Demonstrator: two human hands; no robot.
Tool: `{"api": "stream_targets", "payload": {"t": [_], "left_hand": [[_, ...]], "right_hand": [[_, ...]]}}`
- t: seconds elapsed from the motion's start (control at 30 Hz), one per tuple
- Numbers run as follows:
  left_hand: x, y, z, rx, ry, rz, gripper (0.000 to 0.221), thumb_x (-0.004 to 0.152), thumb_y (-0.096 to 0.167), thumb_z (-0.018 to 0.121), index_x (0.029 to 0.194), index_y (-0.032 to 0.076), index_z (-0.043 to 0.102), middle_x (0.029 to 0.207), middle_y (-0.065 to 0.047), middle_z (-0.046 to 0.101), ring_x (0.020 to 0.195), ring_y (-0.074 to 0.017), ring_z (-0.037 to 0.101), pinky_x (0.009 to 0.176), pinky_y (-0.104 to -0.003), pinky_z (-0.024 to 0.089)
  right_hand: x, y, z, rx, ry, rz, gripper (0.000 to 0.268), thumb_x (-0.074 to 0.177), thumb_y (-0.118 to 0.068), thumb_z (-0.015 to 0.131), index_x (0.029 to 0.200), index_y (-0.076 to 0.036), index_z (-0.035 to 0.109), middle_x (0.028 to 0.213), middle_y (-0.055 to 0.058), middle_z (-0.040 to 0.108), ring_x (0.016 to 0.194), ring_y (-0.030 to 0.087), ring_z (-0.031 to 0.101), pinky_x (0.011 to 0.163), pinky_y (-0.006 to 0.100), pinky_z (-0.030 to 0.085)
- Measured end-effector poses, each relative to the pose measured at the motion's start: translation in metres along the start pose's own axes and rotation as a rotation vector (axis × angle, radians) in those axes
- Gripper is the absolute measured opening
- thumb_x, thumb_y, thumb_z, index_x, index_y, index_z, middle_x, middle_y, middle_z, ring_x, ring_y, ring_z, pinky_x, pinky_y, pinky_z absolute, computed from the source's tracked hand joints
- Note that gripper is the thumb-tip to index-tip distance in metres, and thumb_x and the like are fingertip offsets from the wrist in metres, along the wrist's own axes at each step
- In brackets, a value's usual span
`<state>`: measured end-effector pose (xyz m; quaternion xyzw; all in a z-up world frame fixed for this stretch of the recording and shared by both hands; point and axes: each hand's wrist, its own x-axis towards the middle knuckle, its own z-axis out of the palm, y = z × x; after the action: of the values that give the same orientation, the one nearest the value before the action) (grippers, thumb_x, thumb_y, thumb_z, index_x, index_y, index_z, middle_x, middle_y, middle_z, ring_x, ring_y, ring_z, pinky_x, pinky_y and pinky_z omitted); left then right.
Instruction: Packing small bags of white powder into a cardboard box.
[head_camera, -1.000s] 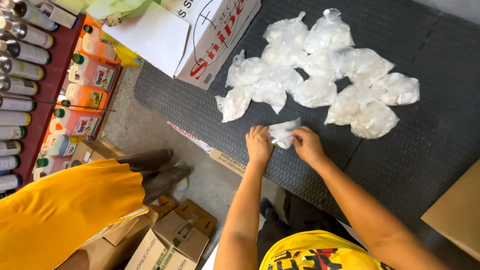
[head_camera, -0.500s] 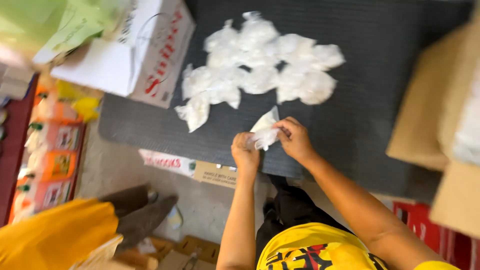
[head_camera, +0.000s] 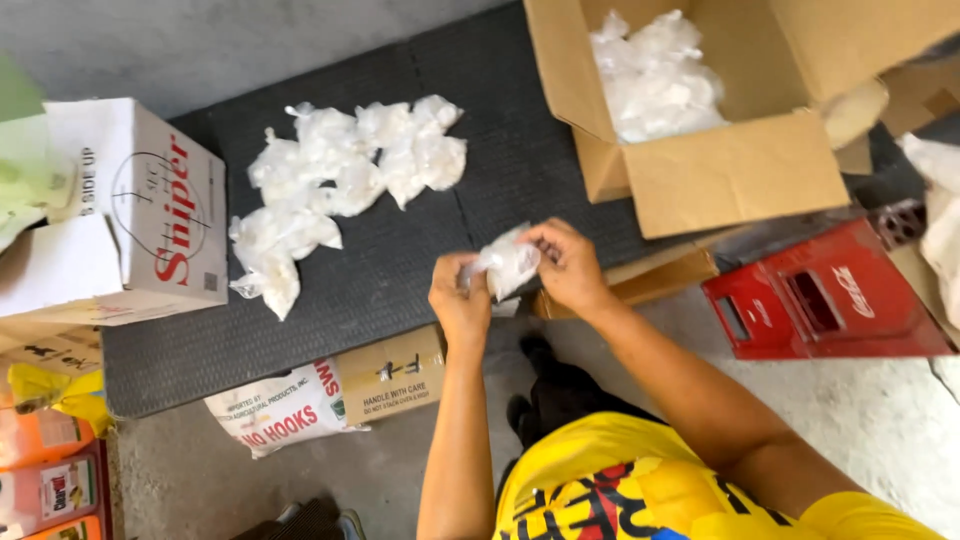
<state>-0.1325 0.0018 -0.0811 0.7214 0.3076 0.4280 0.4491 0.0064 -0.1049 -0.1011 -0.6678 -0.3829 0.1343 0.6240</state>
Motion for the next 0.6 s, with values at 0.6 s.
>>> {"api": "stream_targets", "payload": {"t": [0.6], "left_hand": [[0.015,0.146,0.238,-0.068,-0.229,0.318,0.016,0.083,-0.005,0.073,0.096,0.004,0.07,0.094,-0.012,0.069,0.087,-0.0286,0.071,0.077,-0.034,0.056]], "right_hand": [[0.026,-0.005,-0.282,0.141,0.19,-0.124,0.018,0.099,0.015,0.059,0.11,0.004,0.065,0.106,0.003,0.064,0.096,0.008,0.064,0.088,0.021,0.053]]}}
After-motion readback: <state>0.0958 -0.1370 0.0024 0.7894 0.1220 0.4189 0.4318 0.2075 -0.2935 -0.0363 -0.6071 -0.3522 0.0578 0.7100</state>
